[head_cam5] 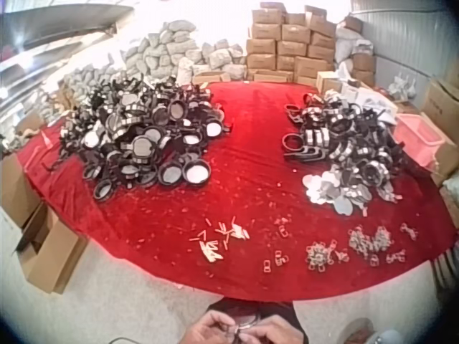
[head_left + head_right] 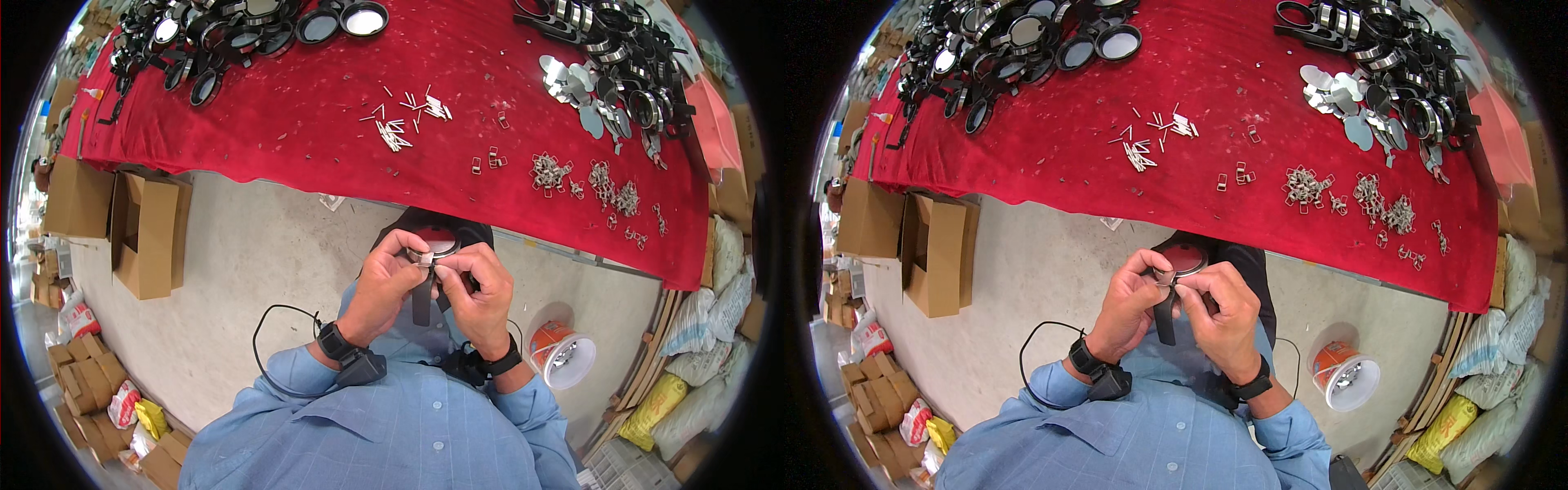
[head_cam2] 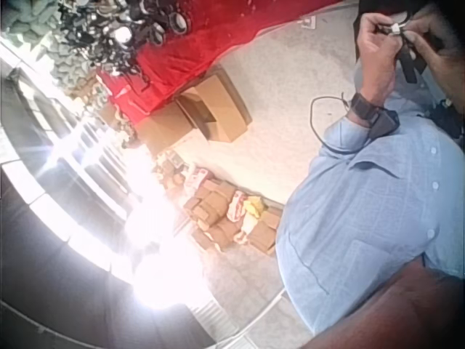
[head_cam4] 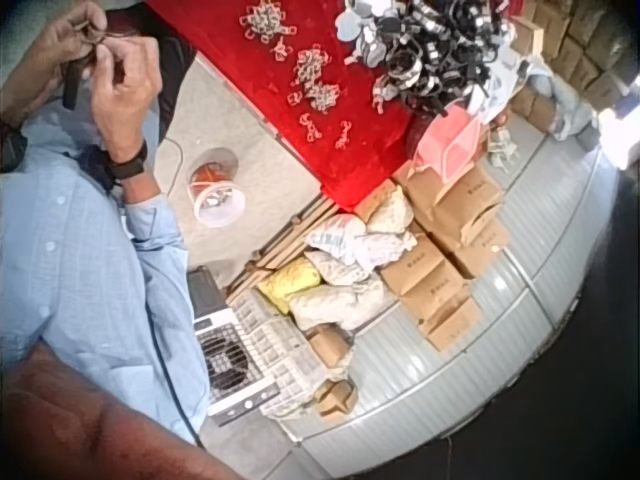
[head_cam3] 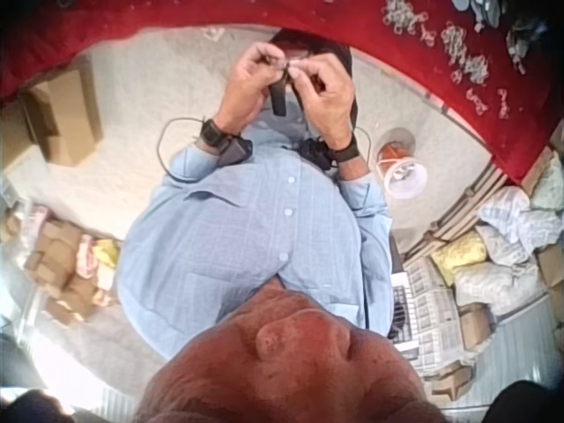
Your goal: Assembling small circular mirrors into plastic frames with metal clips.
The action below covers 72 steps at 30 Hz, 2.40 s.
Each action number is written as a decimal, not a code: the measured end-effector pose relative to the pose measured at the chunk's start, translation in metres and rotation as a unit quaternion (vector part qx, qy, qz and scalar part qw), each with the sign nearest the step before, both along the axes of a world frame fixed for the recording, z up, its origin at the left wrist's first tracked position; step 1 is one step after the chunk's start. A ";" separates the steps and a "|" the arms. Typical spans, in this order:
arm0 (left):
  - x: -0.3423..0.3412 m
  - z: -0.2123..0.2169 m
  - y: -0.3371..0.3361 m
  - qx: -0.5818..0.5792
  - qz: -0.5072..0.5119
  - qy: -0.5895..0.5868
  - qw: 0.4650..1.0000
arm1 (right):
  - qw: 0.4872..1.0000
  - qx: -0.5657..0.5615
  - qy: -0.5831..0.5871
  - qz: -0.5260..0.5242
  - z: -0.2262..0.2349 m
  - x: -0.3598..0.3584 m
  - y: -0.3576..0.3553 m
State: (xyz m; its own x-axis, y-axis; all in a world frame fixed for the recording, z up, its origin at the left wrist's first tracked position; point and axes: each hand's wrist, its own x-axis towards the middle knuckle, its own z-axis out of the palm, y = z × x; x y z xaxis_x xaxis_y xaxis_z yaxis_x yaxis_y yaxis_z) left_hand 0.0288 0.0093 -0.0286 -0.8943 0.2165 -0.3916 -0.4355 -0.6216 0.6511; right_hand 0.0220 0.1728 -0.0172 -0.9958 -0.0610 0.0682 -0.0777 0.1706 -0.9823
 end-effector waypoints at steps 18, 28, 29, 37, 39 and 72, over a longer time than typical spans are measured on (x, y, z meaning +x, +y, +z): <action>0.006 -0.001 0.000 -0.128 0.036 0.050 0.990 | 0.844 -0.359 -0.399 -0.014 -0.006 0.010 0.034; 0.016 0.003 -0.002 -0.254 0.073 0.175 0.948 | 0.987 -0.005 -0.143 0.067 0.003 0.017 0.015; 0.017 0.004 -0.002 -0.273 0.084 0.192 0.939 | 0.991 0.003 -0.121 0.059 0.003 0.018 0.012; 0.018 0.008 0.000 -0.417 0.118 0.302 0.849 | 0.997 -0.033 -0.069 0.012 0.026 0.018 -0.009; 0.019 0.007 0.000 -0.438 0.125 0.325 0.829 | 0.996 0.022 -0.074 0.040 0.035 0.019 -0.010; 0.060 0.065 -0.007 -0.520 0.192 0.563 0.613 | 0.958 0.171 0.224 -0.050 0.091 0.075 -0.036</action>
